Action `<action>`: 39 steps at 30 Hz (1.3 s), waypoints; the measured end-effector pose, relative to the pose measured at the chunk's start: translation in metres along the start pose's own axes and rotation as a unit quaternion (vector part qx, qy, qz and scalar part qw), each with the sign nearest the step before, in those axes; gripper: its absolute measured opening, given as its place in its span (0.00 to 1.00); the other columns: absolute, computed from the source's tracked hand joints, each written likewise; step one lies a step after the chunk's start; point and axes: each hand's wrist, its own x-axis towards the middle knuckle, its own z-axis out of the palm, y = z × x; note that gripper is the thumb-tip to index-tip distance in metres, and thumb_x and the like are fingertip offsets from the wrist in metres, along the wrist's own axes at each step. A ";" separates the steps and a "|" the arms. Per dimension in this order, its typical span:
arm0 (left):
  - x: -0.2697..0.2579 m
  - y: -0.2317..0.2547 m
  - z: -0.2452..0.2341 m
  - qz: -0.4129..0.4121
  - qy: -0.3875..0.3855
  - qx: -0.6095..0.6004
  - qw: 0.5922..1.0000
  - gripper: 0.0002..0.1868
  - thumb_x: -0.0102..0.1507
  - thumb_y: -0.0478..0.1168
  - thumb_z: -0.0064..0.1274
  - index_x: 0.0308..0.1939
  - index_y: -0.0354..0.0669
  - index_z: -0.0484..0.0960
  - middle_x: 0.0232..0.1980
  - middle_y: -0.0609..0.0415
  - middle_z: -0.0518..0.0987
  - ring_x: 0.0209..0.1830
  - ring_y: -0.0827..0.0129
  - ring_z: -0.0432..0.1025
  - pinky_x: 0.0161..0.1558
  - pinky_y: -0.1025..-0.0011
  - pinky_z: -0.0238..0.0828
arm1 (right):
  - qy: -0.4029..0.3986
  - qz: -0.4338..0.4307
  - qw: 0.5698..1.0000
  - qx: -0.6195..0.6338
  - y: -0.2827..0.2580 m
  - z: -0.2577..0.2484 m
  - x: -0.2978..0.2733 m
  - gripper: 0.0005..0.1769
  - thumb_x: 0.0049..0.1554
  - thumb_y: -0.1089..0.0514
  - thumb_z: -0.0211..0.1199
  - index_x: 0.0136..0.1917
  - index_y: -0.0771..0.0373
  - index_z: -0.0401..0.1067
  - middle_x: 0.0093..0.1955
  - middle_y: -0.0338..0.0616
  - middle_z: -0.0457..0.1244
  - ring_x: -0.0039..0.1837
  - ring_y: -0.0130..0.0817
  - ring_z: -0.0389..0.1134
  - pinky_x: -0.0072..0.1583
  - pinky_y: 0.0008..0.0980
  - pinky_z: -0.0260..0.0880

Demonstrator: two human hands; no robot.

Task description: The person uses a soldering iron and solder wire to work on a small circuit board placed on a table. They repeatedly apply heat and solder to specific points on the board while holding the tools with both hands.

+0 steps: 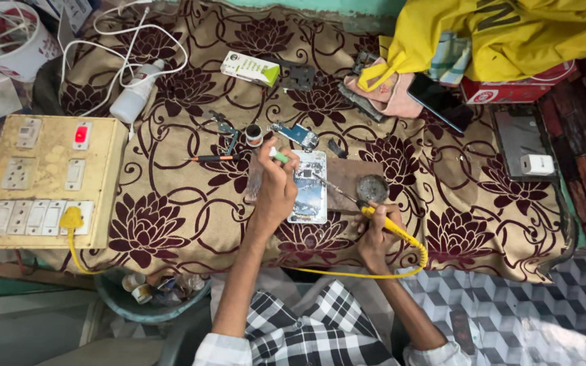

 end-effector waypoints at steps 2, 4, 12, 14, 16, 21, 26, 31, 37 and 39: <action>-0.001 -0.003 0.003 0.007 -0.002 0.028 1.000 0.26 0.73 0.24 0.30 0.71 0.41 0.41 0.40 0.50 0.69 0.41 0.64 0.67 0.52 0.65 0.68 | -0.015 -0.009 1.000 -0.022 -0.004 0.000 0.000 0.23 0.70 0.44 0.51 0.50 0.68 0.64 0.33 0.44 0.65 0.30 0.22 0.61 0.34 0.22 0.60; -0.004 -0.007 0.005 0.007 -0.001 0.043 0.999 0.26 0.73 0.24 0.30 0.71 0.42 0.40 0.39 0.51 0.69 0.40 0.65 0.67 0.50 0.65 0.69 | -0.022 -0.016 0.999 -0.039 -0.007 0.001 0.000 0.23 0.70 0.43 0.50 0.49 0.68 0.65 0.33 0.44 0.65 0.30 0.22 0.62 0.34 0.22 0.60; -0.012 -0.020 0.010 0.027 0.000 0.072 0.997 0.32 0.70 0.20 0.31 0.73 0.44 0.38 0.39 0.50 0.70 0.42 0.64 0.68 0.47 0.67 0.72 | -0.038 -0.010 0.999 -0.014 -0.009 0.004 0.004 0.22 0.69 0.45 0.53 0.50 0.68 0.64 0.34 0.46 0.65 0.31 0.25 0.65 0.34 0.23 0.63; -0.011 -0.023 0.010 0.033 0.003 0.075 0.997 0.33 0.70 0.20 0.31 0.73 0.45 0.38 0.40 0.50 0.71 0.42 0.65 0.69 0.50 0.66 0.72 | -0.036 -0.003 0.999 -0.019 -0.009 0.005 0.006 0.21 0.69 0.46 0.53 0.50 0.69 0.65 0.33 0.46 0.65 0.30 0.25 0.64 0.34 0.23 0.64; -0.013 -0.023 0.011 0.025 0.005 0.078 0.997 0.33 0.70 0.20 0.32 0.74 0.45 0.38 0.40 0.50 0.72 0.43 0.64 0.69 0.50 0.66 0.72 | -0.043 -0.001 0.999 -0.011 -0.009 0.004 0.005 0.21 0.69 0.46 0.52 0.49 0.69 0.65 0.33 0.46 0.65 0.30 0.26 0.64 0.34 0.24 0.66; -0.011 -0.021 0.011 -0.011 0.008 0.077 0.997 0.31 0.73 0.22 0.32 0.74 0.46 0.38 0.40 0.50 0.73 0.39 0.65 0.70 0.46 0.69 0.73 | -0.060 0.020 0.998 0.022 -0.002 -0.001 0.006 0.20 0.70 0.47 0.51 0.49 0.68 0.63 0.32 0.45 0.64 0.29 0.26 0.64 0.33 0.27 0.70; -0.011 -0.015 0.009 0.012 0.017 0.088 0.996 0.31 0.72 0.25 0.31 0.74 0.44 0.37 0.39 0.50 0.72 0.41 0.64 0.71 0.48 0.66 0.72 | -0.030 0.013 0.999 -0.019 0.003 -0.006 0.002 0.20 0.70 0.47 0.50 0.47 0.67 0.63 0.30 0.44 0.62 0.27 0.26 0.63 0.30 0.24 0.63; -0.010 -0.015 0.008 0.004 0.005 0.093 0.996 0.26 0.76 0.29 0.30 0.74 0.44 0.38 0.39 0.51 0.73 0.38 0.65 0.69 0.47 0.65 0.70 | -0.040 0.006 0.999 -0.028 -0.006 0.001 0.002 0.20 0.70 0.47 0.51 0.48 0.67 0.63 0.31 0.43 0.63 0.29 0.25 0.63 0.32 0.24 0.65; -0.011 -0.018 0.010 -0.006 0.006 0.079 0.997 0.24 0.77 0.33 0.28 0.75 0.43 0.38 0.39 0.52 0.74 0.36 0.67 0.70 0.45 0.66 0.71 | -0.017 0.043 0.998 -0.047 -0.028 0.010 0.007 0.18 0.69 0.48 0.52 0.47 0.65 0.64 0.30 0.41 0.62 0.27 0.23 0.61 0.30 0.22 0.60; -0.011 -0.018 0.010 0.012 0.018 0.085 0.996 0.24 0.77 0.33 0.28 0.75 0.43 0.38 0.39 0.52 0.74 0.36 0.67 0.70 0.47 0.65 0.70 | -0.006 0.056 0.996 -0.069 -0.036 0.013 0.009 0.17 0.69 0.50 0.52 0.45 0.65 0.64 0.29 0.41 0.62 0.26 0.24 0.62 0.29 0.21 0.59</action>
